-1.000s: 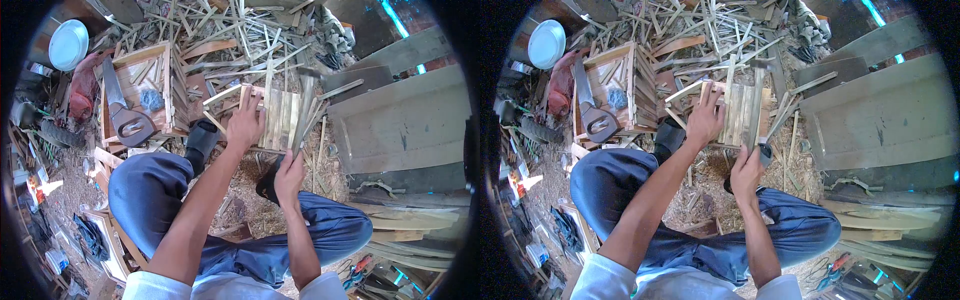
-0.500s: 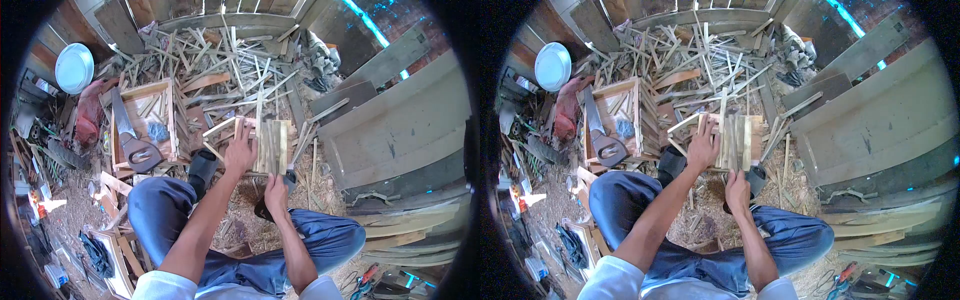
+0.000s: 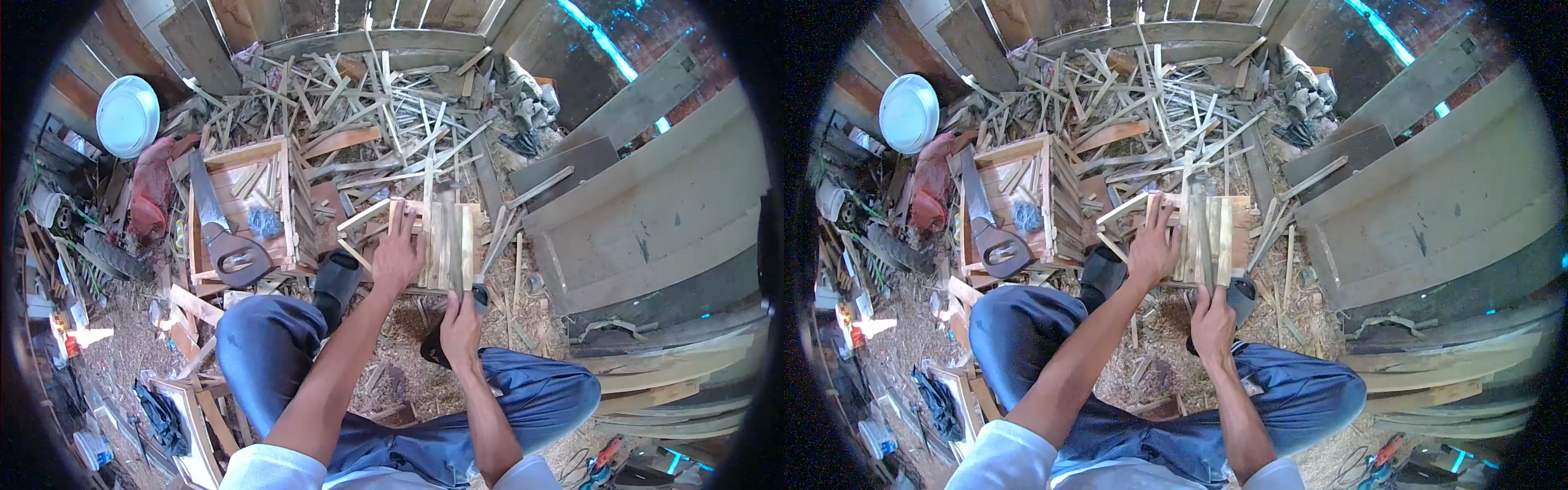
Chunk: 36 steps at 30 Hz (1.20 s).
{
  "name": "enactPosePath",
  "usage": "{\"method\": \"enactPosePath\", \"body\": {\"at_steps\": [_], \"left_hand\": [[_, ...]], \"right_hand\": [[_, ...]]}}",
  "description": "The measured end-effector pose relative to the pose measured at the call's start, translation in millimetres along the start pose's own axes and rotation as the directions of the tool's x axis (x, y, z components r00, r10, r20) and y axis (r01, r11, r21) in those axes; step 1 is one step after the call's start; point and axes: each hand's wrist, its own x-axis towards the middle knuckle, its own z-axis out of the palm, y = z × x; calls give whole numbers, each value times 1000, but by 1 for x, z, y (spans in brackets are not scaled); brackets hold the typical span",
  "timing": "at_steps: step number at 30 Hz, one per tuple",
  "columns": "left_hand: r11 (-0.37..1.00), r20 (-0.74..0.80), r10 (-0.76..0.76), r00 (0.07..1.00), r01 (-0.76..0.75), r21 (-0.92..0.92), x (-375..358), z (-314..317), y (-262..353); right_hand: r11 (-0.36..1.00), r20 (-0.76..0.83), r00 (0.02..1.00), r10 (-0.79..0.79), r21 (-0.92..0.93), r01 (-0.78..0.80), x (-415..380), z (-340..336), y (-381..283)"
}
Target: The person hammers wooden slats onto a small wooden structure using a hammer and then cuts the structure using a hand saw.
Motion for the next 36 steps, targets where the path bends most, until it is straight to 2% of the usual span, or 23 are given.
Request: {"method": "enactPosePath", "body": {"at_steps": [2,3,6,8,10,12,14,15,16,18,19,20,22,23,26,28,31,32,34,36], "left_hand": [[1000,-4,0,1000,0,-28,0,1,1],[1000,2,-6,1000,6,-30,0,2,0],[999,6,5,1000,-4,-32,1,2,-1],[1000,8,-8,1000,8,-7,2,1,-1],[1000,25,-7,1000,7,-2,1,-1,1],[1000,56,-18,998,18,-3,-1,-2,1],[1000,6,-3,1000,3,-11,0,0,1],[999,20,-5,1000,6,-44,1,-1,0],[999,13,0,1000,1,-44,2,-1,1],[1000,16,-7,1000,7,9,1,-1,1],[1000,34,-20,999,20,0,2,-1,1],[1000,40,-28,999,28,-1,1,-1,-1],[999,-8,6,1000,-6,-50,0,0,0],[999,-18,6,1000,-7,-49,0,1,0],[999,-15,1,1000,-1,-53,1,2,0],[999,-2,-23,1000,23,-38,1,0,0],[1000,-17,10,1000,-11,-28,2,5,-3],[1000,-12,12,1000,-12,-28,0,7,-4],[998,9,3,1000,-2,-55,3,5,-3],[998,31,7,1000,-4,-69,3,2,1]], "right_hand": [[998,-132,990,-46,41,51,-2,6,1],[998,-44,997,62,2,-62,0,10,4],[998,-8,1000,23,-55,-23,9,5,11],[999,-23,1000,13,-31,-13,7,-5,1],[997,-150,988,-37,67,47,3,-10,-7],[995,-168,985,-34,85,49,1,2,3],[993,56,997,60,-101,-54,8,13,17],[993,103,994,47,-116,-35,9,12,19],[993,97,994,41,-114,-30,10,9,15],[996,51,998,20,86,-25,6,0,6],[992,27,999,32,120,-35,4,-3,0],[992,36,999,37,116,-41,3,-1,1],[997,-116,993,-33,69,42,-1,5,1],[996,3,998,58,61,-58,0,9,6],[999,44,999,29,-46,-27,5,20,24],[998,70,996,56,-7,-56,5,1,0],[998,-99,995,-10,55,15,2,-2,-5],[998,-100,995,-4,54,10,2,4,0],[993,101,988,117,-48,-112,7,12,10],[994,85,993,84,-70,-78,7,10,12]]}}
